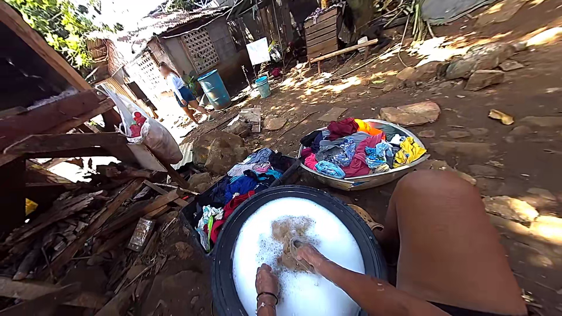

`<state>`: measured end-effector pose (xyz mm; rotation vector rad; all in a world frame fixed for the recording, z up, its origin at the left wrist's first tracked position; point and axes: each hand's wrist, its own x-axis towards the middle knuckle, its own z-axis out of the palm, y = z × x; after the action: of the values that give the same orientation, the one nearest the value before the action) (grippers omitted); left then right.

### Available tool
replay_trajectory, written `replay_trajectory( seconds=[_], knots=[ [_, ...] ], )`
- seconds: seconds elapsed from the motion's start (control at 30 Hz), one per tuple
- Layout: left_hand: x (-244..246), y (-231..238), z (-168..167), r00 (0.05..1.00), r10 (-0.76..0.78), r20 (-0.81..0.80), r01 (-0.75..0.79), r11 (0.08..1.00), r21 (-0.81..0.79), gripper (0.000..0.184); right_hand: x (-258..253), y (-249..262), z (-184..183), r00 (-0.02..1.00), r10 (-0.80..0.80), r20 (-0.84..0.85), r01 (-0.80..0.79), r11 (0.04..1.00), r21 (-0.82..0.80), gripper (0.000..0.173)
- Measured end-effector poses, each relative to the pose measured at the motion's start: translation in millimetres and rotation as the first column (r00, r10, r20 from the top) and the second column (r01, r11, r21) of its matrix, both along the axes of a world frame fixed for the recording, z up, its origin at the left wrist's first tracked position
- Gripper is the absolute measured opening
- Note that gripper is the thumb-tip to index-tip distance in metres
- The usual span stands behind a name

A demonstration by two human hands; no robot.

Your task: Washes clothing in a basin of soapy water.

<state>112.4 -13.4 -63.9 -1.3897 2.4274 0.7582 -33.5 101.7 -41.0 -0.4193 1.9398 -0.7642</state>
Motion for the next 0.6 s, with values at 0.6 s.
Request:
replay_trajectory(
  seconds=[0.6],
  knots=[
    [1,-5,16,0.990,0.051,-0.135,-0.054,0.998,-0.022,0.031,14,-1,3,0.977,-0.213,-0.023,0.206,0.965,-0.164,0.035]
  ],
)
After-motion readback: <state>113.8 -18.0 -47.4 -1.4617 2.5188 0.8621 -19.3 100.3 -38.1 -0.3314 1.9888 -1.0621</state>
